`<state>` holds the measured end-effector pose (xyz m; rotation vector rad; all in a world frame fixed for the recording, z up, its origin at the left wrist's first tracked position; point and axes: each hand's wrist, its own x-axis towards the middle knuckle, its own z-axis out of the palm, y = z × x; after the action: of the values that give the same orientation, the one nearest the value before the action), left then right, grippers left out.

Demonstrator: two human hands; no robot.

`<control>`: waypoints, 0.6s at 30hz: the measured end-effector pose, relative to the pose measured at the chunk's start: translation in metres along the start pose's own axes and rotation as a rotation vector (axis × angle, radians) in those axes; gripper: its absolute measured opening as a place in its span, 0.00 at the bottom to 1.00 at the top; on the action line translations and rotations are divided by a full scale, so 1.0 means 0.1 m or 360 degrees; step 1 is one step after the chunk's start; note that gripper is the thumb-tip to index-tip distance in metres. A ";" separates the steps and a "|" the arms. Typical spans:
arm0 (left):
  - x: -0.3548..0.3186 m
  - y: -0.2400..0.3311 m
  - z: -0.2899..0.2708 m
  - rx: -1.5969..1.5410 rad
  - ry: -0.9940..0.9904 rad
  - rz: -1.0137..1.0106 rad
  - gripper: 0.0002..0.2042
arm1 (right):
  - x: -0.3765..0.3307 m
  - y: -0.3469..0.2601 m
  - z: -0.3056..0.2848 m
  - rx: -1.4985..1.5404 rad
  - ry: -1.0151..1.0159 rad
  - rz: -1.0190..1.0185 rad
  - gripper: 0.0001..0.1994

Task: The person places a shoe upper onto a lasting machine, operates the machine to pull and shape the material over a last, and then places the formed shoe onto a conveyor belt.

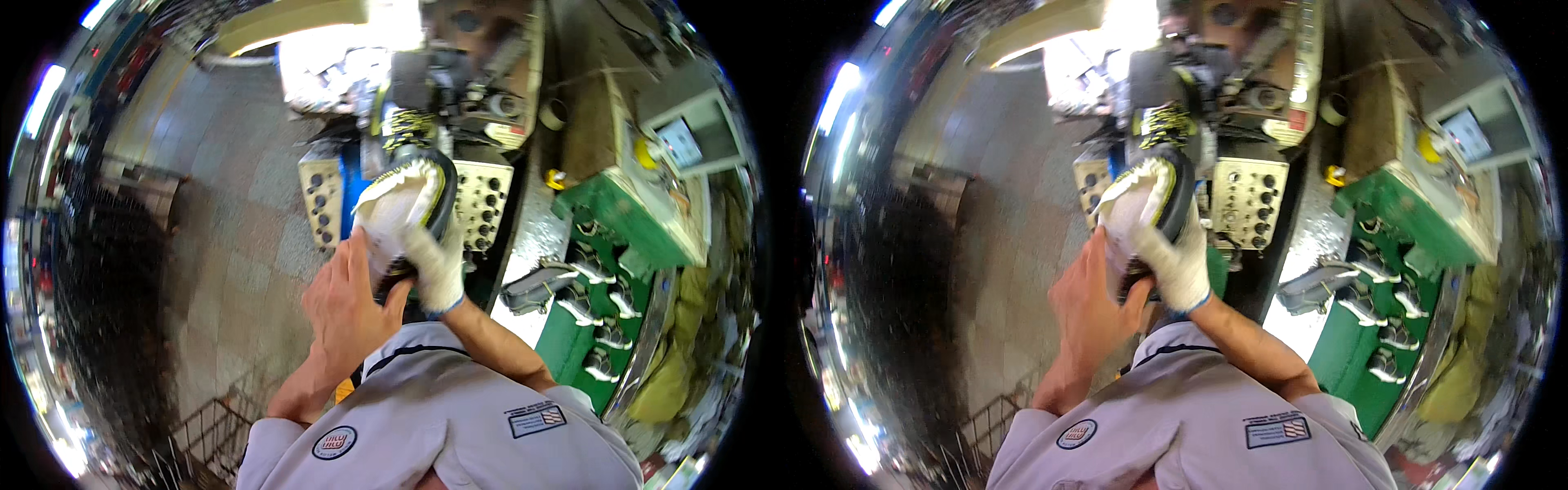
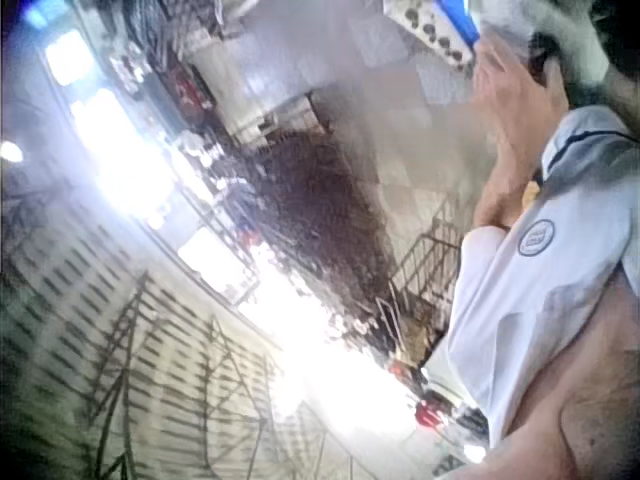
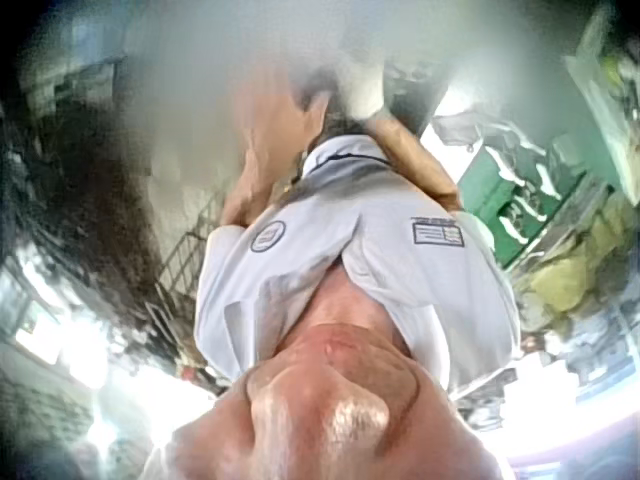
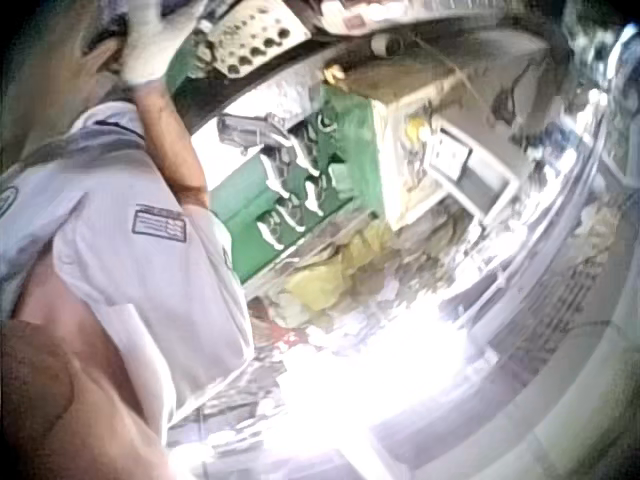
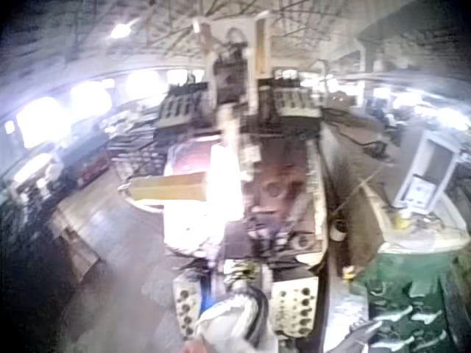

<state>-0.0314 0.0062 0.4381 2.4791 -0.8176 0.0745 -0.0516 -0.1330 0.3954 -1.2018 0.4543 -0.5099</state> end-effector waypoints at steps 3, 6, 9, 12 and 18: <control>0.00 -0.07 0.16 -0.0816 0.0015 0.0157 0.21 | 0.23 0.33 -0.83 0.0765 0.0067 0.0290 0.21; 0.54 0.25 0.60 -0.2011 -0.0146 -0.0307 0.19 | 0.07 0.09 -1.28 0.1030 0.0100 0.0378 0.25; 0.58 0.38 1.12 -0.2208 -0.0864 -0.0498 0.23 | -0.13 0.09 -1.49 0.1002 0.0111 0.0315 0.31; 0.58 0.83 1.27 -0.2283 -0.1192 -0.0503 0.21 | -0.40 -0.11 -1.88 0.0695 0.0246 0.0145 0.30; 0.27 1.57 2.00 -0.2061 -0.1296 -0.0329 0.19 | -0.83 -0.05 -2.66 0.0501 0.0644 -0.0014 0.39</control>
<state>-0.1206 -0.2144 0.3441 1.2478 -0.5608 -1.1949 -0.2737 -0.2861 0.3262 -0.7972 0.6846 -0.8066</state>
